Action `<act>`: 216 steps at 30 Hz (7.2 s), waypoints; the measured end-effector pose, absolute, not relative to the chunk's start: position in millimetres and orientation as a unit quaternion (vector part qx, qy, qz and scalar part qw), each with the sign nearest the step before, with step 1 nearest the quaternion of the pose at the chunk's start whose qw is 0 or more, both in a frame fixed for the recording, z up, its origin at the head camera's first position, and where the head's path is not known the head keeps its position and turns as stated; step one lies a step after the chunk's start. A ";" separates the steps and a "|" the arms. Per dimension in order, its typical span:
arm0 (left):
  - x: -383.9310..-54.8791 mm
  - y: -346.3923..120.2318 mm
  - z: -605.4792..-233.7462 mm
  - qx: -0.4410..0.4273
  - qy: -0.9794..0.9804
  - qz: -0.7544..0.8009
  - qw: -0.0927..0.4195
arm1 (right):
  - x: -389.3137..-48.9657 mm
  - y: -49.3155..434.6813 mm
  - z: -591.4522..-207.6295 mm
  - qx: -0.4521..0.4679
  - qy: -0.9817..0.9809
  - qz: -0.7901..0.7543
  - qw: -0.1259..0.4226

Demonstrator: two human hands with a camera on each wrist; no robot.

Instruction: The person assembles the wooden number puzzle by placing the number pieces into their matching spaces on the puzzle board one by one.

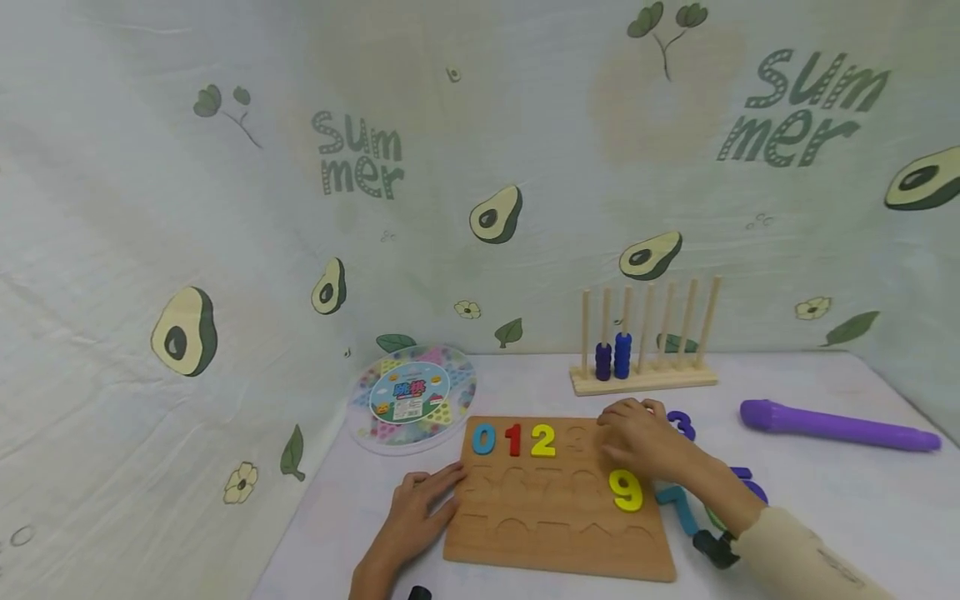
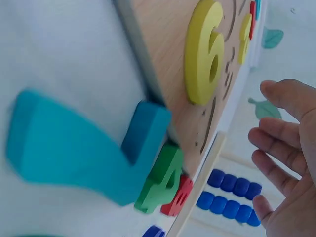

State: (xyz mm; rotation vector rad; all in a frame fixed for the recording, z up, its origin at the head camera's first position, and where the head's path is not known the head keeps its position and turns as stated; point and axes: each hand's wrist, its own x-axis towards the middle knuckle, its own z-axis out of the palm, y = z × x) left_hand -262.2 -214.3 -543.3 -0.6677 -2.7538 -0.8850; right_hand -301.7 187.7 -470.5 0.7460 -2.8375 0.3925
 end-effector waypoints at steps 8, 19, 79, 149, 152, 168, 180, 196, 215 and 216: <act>-260.8 -214.0 -539.7 -0.216 -0.927 -0.300 0.067 | -296.3 201.2 -471.5 0.244 -0.956 0.131 0.095; -261.1 -213.8 -542.2 -0.210 -0.929 -0.299 0.067 | -291.0 224.0 -478.6 0.217 -0.960 0.144 0.101; -260.7 -214.4 -539.4 -0.194 -0.935 -0.291 0.052 | -309.1 286.7 -507.7 0.130 -0.979 0.138 0.070; -261.3 -213.2 -540.4 -0.197 -0.929 -0.307 0.054 | -304.6 253.7 -480.3 0.212 -0.965 0.114 0.106; -261.1 -213.2 -540.7 -0.196 -0.930 -0.308 0.052 | -304.6 250.5 -481.0 0.216 -0.964 0.116 0.107; -262.1 -213.2 -539.9 -0.202 -0.930 -0.302 0.057 | -307.3 232.4 -481.5 0.230 -0.960 0.129 0.090; -262.6 -213.9 -540.6 -0.202 -0.930 -0.304 0.047 | -308.2 225.3 -484.3 0.250 -0.957 0.123 0.083; -263.3 -214.3 -540.1 -0.205 -0.930 -0.302 0.049 | -311.4 209.0 -485.2 0.268 -0.952 0.123 0.084; -263.5 -213.9 -538.0 -0.199 -0.934 -0.291 0.046 | -315.0 196.1 -487.0 0.269 -0.952 0.131 0.057; -263.3 -213.9 -537.9 -0.201 -0.934 -0.290 0.048 | -315.1 195.5 -487.0 0.270 -0.952 0.134 0.056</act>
